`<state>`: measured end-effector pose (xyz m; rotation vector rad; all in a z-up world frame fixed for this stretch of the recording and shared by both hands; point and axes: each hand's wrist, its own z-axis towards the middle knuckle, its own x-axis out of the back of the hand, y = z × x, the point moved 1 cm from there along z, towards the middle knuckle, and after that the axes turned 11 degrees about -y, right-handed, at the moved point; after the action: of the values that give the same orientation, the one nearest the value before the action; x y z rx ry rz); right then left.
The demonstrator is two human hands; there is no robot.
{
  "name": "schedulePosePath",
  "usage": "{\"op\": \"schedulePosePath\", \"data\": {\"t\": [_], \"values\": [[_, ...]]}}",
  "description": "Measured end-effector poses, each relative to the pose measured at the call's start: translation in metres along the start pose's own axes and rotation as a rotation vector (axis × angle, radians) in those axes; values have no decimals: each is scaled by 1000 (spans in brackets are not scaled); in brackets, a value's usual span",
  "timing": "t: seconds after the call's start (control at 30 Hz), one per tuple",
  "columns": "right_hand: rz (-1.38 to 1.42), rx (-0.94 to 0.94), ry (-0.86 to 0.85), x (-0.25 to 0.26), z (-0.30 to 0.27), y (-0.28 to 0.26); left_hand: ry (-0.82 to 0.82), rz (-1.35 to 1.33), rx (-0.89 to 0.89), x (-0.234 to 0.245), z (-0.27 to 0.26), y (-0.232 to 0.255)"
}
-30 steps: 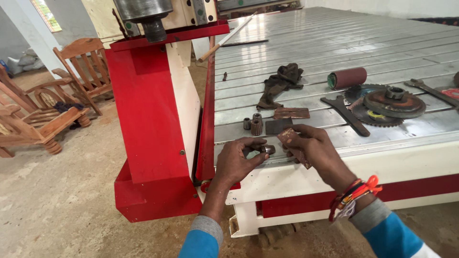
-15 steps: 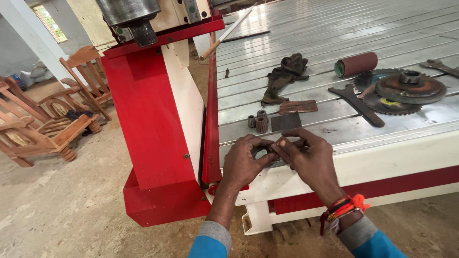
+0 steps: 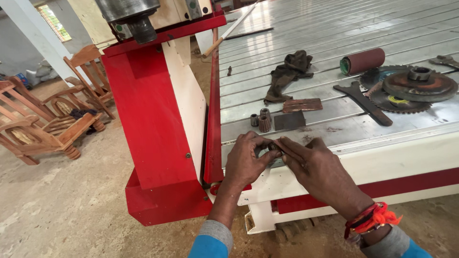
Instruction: The person cleans various metal components of a large machine by hand, using a piece of sandpaper to scrub different sides of the parts.
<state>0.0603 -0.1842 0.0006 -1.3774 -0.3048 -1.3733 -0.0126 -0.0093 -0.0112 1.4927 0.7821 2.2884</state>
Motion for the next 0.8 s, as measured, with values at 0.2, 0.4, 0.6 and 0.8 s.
{"op": "schedulePosePath", "data": {"t": [0.2, 0.4, 0.6, 0.8], "values": [[-154, -130, -143, 6, -4, -23, -28, 8, -26, 1, 4, -4], [-120, -83, -74, -5, 1, -9, -79, -63, 53, 4, 4, -5], [-107, -106, -65, -16, 1, 0, -59, -85, 9, 3, 2, -3], [-171, -63, 57, -7, 17, -2, -75, -165, -6, -4, 5, -16]]}}
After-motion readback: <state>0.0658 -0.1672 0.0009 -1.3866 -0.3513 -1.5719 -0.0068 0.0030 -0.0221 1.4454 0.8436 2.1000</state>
